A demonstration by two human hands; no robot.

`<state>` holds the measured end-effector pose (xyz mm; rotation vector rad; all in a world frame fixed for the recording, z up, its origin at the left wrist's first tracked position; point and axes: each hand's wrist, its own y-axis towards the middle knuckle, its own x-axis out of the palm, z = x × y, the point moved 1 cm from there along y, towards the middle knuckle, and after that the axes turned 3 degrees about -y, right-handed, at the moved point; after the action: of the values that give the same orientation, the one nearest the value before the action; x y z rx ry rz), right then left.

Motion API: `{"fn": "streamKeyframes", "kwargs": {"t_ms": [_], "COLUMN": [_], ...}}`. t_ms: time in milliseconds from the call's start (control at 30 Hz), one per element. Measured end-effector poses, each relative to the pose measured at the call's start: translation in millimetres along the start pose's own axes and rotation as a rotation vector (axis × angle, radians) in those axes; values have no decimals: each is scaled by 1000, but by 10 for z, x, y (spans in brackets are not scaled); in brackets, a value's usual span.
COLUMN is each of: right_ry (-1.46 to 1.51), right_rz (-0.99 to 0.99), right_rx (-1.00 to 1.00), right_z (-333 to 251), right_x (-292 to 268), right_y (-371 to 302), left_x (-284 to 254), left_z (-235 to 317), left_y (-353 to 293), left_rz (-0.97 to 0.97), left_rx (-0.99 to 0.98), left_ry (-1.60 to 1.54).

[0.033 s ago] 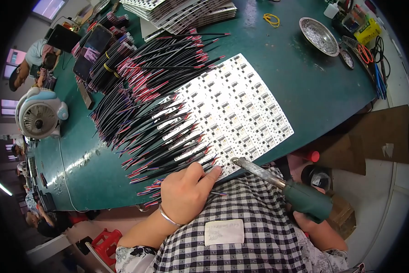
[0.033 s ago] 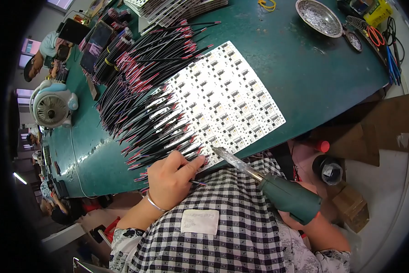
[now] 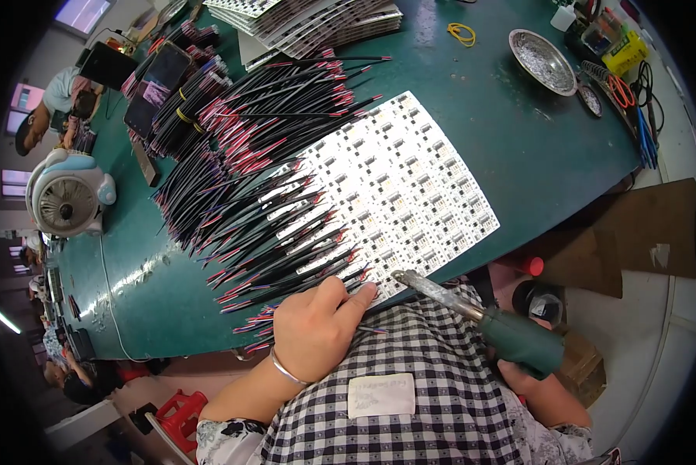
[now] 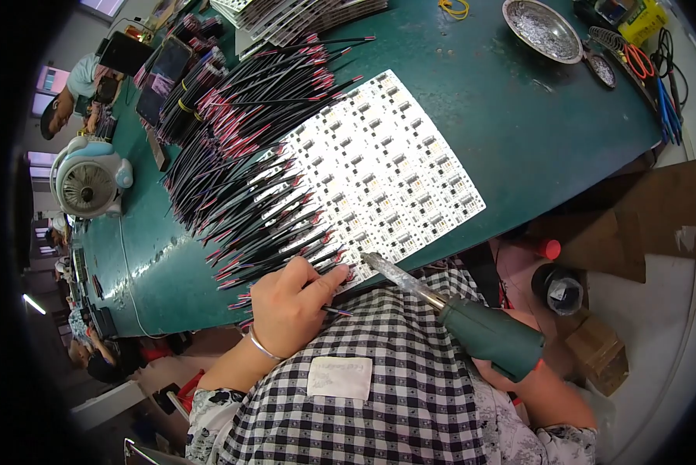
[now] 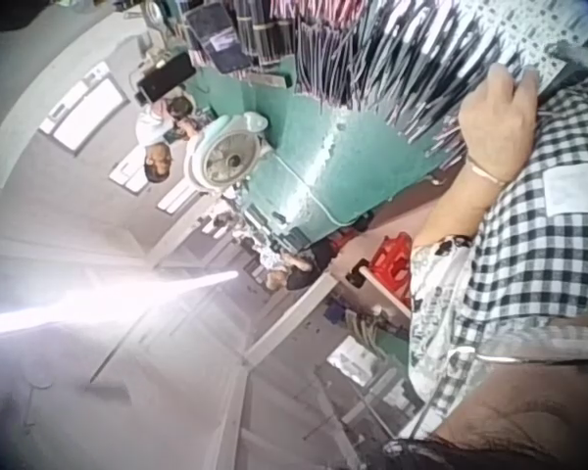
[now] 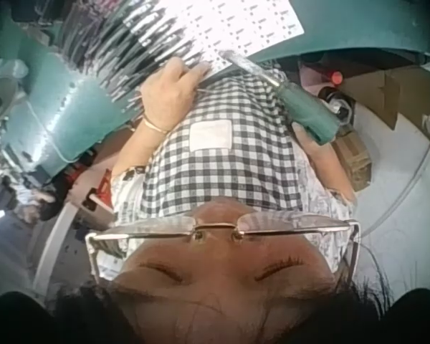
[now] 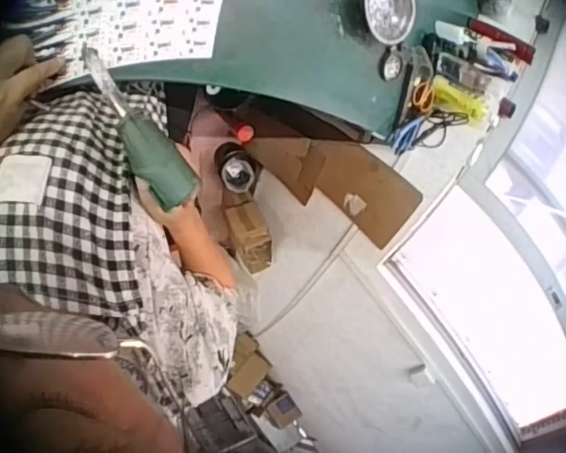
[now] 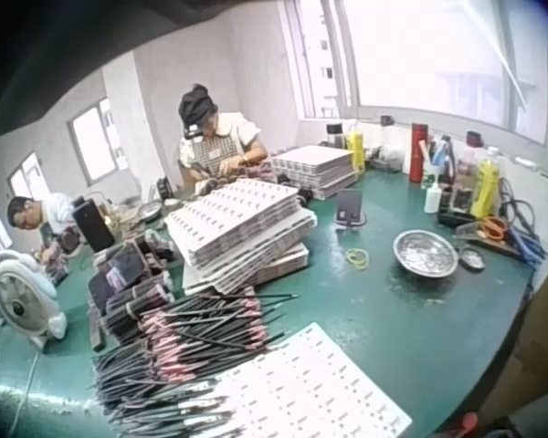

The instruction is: The person solders wires onto circular LED circuit boards using a handheld soldering iron.

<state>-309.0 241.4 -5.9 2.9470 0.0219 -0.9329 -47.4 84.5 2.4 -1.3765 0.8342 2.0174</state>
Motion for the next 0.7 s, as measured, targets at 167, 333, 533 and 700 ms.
{"fn": "streamKeyframes", "kwargs": {"t_ms": [167,333,533,700], "right_ry": [-58,52,-6,-56], "right_rz": [-9,6,34,-59], "right_rx": [-43,9,-10,-52], "right_z": [-35,26,74,75], "right_x": [5,47,116,58], "right_y": [-35,-38,-121,-90], "left_x": [11,17,9,10], "left_z": [-11,-10,-15,15], "left_y": [38,35,43,39], "left_rz": [13,-3,-16,-15], "left_rx": [-73,-107,-100,-76], "left_ry": [-234,-296,-316,-229]}}
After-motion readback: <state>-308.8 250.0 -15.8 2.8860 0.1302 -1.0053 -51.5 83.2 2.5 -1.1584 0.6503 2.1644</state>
